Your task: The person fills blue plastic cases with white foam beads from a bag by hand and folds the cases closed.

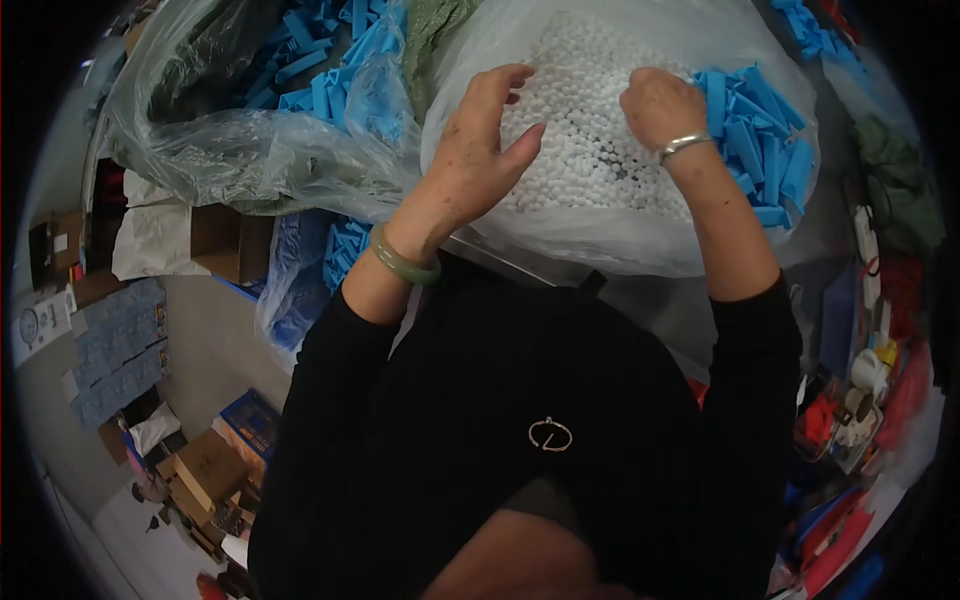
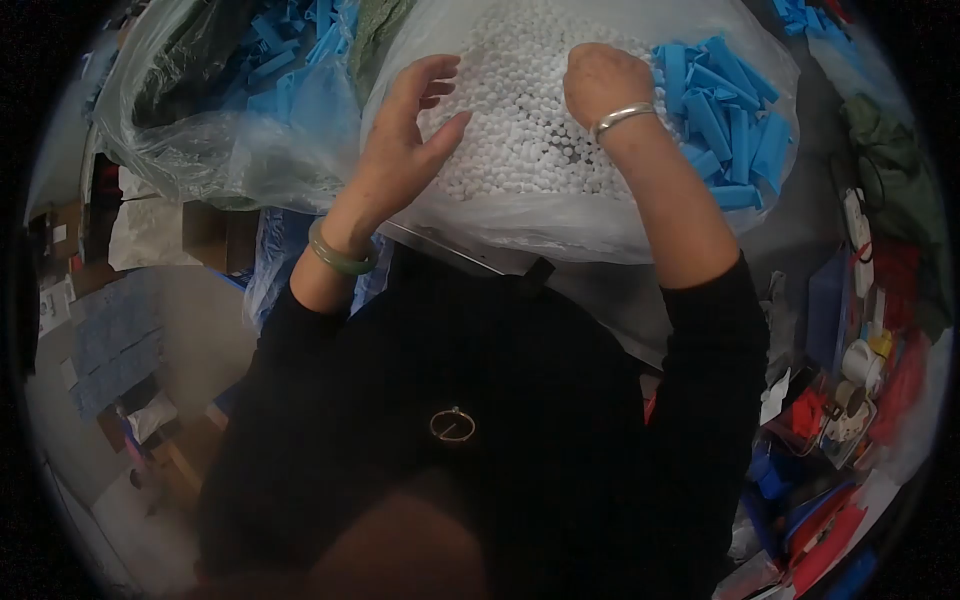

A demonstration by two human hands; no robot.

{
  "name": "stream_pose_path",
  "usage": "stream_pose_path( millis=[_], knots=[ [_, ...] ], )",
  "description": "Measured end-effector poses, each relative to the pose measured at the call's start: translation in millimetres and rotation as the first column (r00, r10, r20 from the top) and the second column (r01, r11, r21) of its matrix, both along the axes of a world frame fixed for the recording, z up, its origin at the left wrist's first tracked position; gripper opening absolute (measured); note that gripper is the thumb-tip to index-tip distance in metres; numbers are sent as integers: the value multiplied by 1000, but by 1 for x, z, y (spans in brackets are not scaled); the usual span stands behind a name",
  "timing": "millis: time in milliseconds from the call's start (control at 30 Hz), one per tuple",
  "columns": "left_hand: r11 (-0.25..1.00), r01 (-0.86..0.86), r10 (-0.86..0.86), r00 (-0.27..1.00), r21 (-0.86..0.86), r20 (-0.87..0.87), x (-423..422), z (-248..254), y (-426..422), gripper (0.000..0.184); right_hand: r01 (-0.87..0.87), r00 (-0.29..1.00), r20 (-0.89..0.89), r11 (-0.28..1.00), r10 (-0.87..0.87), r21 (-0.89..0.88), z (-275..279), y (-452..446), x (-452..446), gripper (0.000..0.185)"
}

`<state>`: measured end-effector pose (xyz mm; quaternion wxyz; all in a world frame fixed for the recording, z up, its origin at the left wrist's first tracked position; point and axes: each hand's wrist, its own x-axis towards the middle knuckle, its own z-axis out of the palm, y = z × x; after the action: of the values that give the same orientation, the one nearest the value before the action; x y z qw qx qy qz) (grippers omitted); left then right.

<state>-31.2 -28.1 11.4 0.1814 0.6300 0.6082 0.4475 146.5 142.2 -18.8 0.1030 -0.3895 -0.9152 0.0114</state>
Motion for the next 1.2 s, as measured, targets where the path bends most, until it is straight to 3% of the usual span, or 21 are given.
stream_pose_path(
  millis=[67,133,167,233,267,333,367,433,467,533,567,633,733,767,833,900,967,1033,1067,1133,1200],
  knots=[
    [1000,-7,7,1000,-8,3,-2,0,0,51,66,994,94,994,-57,-88,-24,4,-21,27],
    [999,-3,4,1000,-40,24,-2,1,2,53,10,995,-94,980,-29,-196,-35,0,-42,30],
    [999,-5,6,1000,-42,23,-2,-1,3,53,8,995,-95,980,-28,-199,-36,3,-43,30],
    [998,10,-8,1000,-54,29,-2,-5,10,56,-253,891,-451,878,48,-405,-18,9,-48,29],
    [999,7,-6,1000,-52,30,-2,-6,13,56,-255,891,-451,878,51,-404,-7,11,-45,29],
    [999,4,-4,1000,-38,4,2,-8,19,59,-481,820,-572,579,32,-658,24,4,-27,31],
    [999,4,-4,1000,-38,5,4,-10,23,59,-481,820,-571,579,31,-659,38,2,-18,31],
    [988,68,-58,995,137,-75,9,-13,33,49,-571,809,-580,352,90,-741,58,-3,-1,27],
    [988,71,-61,995,140,-74,13,-11,35,49,-569,810,-579,357,89,-741,61,-7,3,27],
    [974,188,-174,978,-123,116,19,-6,39,34,-542,807,-589,429,27,-723,65,-13,12,23],
    [973,195,-181,977,-121,116,22,-6,39,34,-538,808,-589,434,23,-722,66,-18,15,23],
    [970,192,-163,968,-147,189,29,-9,38,22,-334,844,-536,806,24,-489,65,-31,18,20],
    [972,228,-199,930,-61,309,39,-21,36,20,-287,784,-620,902,27,-323,73,-62,16,22],
    [969,240,-210,927,-59,310,42,-20,34,20,-275,783,-622,878,-32,-391,75,-68,15,25],
    [958,267,-174,828,-102,533,44,-14,30,16,-297,744,-662,844,-89,-447,66,-64,17,25],
    [959,273,-195,835,-81,515,41,-9,30,14,-335,700,-700,799,-144,-499,61,-58,16,25],
    [960,275,-212,842,-57,496,37,-2,31,12,-499,498,-818,677,-287,-541,60,-51,16,26],
    [972,218,-230,959,87,168,30,6,35,14,-417,556,-781,718,-284,-557,60,-42,23,25],
    [972,217,-229,959,87,165,25,2,40,14,-326,612,-736,755,-290,-569,59,-39,27,25],
    [963,182,-90,911,198,-402,13,-13,50,21,-297,598,-761,812,-252,-502,47,-40,30,25],
    [972,151,-79,933,182,-351,9,-20,54,23,-253,573,-791,872,-215,-420,41,-40,30,26]
  ],
)
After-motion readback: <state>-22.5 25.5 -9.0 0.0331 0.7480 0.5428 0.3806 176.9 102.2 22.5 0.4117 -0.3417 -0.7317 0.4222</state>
